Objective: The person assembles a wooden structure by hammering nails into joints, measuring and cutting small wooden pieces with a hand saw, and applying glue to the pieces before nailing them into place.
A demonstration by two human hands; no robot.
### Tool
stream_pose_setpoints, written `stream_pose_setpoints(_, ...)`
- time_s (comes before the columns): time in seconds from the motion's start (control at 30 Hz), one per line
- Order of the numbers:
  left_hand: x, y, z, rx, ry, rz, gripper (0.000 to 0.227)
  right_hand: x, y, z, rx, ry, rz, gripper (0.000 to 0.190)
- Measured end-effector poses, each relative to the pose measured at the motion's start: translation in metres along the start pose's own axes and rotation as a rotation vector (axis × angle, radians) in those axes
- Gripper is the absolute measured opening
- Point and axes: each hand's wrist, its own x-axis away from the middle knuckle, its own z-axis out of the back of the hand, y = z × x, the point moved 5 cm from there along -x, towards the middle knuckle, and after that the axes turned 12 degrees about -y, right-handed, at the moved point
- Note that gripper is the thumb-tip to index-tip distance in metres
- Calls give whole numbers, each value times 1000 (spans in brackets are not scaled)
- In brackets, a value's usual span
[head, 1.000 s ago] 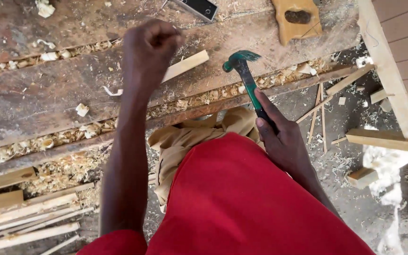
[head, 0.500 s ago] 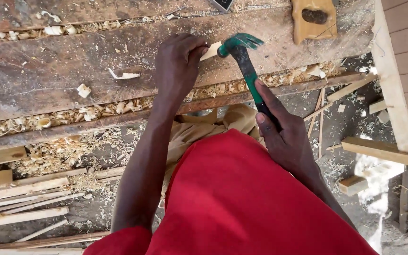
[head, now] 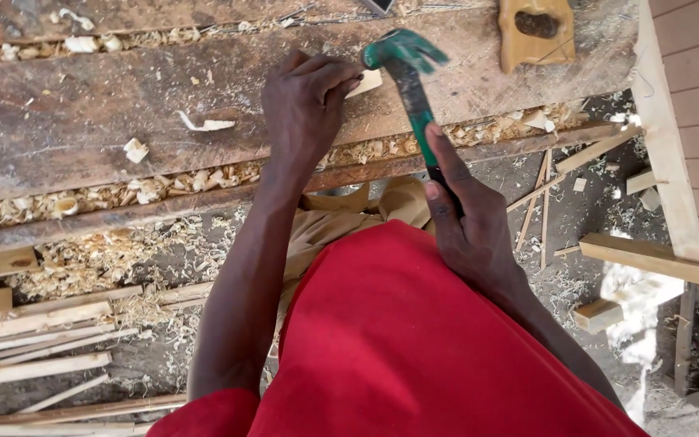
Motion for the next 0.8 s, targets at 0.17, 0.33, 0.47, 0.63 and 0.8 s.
stream_pose_setpoints(0.17, 0, 1, -1, 14, -20, -40, 5, -6, -5, 2, -60, -66, -90, 44)
stream_pose_setpoints(0.33, 0, 1, 0, -18, -4, -40, 4, -3, 2, -4, -27, -34, -44, 43)
stream_pose_setpoints(0.47, -1, 6, 4, 12, 2, -41, 8, -8, -2, 2, -63, -50, -52, 43)
stream_pose_setpoints(0.63, 2, 1, -1, -5, -13, -24, 8, -5, -2, -2, -72, -22, -55, 44)
stream_pose_setpoints(0.8, -2, 4, 2, 2, 17, -49, 6, -6, 0, 5, -66, -75, -201, 46)
